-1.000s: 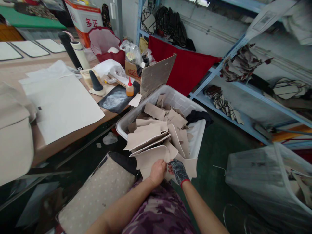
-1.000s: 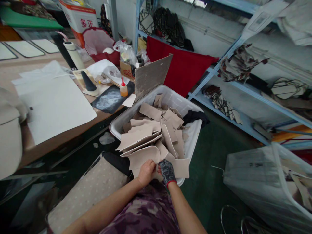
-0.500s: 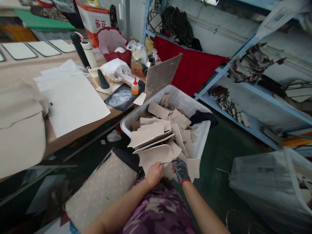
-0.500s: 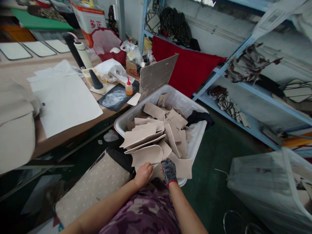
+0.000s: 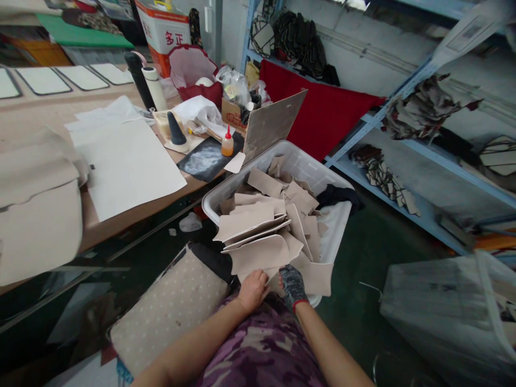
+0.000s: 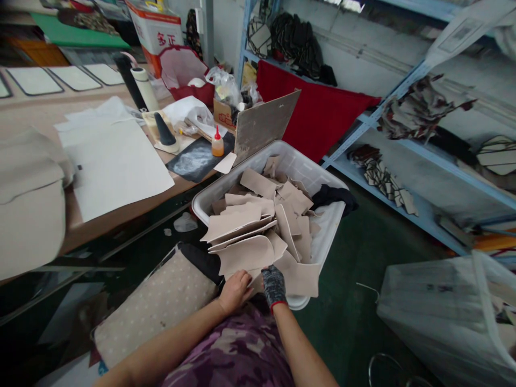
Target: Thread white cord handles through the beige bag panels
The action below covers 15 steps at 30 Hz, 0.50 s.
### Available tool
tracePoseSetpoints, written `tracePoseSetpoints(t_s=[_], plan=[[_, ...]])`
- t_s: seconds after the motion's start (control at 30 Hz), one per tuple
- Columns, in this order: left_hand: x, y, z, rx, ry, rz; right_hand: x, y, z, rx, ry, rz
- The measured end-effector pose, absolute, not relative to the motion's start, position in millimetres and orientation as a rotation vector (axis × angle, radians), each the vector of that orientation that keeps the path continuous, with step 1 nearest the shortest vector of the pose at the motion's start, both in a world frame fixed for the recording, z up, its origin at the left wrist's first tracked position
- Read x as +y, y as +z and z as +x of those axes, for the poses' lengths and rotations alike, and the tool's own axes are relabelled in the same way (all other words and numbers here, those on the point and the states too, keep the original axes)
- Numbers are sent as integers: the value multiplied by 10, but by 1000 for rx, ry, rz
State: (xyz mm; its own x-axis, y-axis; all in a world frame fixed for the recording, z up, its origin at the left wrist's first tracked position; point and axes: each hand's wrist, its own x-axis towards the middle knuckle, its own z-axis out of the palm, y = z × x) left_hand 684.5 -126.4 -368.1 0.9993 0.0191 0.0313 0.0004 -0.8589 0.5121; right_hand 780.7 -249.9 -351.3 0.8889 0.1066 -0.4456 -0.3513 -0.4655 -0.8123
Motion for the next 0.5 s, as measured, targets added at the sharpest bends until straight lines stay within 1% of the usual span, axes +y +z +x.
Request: tracePoseSetpoints(t_s=[0.23,0.4,0.5], plan=[[-1237,-3768,6772,47,21,2634,-2447,-3495,7744,221,599,-2003],[-1240,-3712,6766,41,58,2592,-2347,-3480,7642,203,735,-2029],[-1240,-3684,6744,42,81,2549,-2318,-3521,7617,206,725,-2028]])
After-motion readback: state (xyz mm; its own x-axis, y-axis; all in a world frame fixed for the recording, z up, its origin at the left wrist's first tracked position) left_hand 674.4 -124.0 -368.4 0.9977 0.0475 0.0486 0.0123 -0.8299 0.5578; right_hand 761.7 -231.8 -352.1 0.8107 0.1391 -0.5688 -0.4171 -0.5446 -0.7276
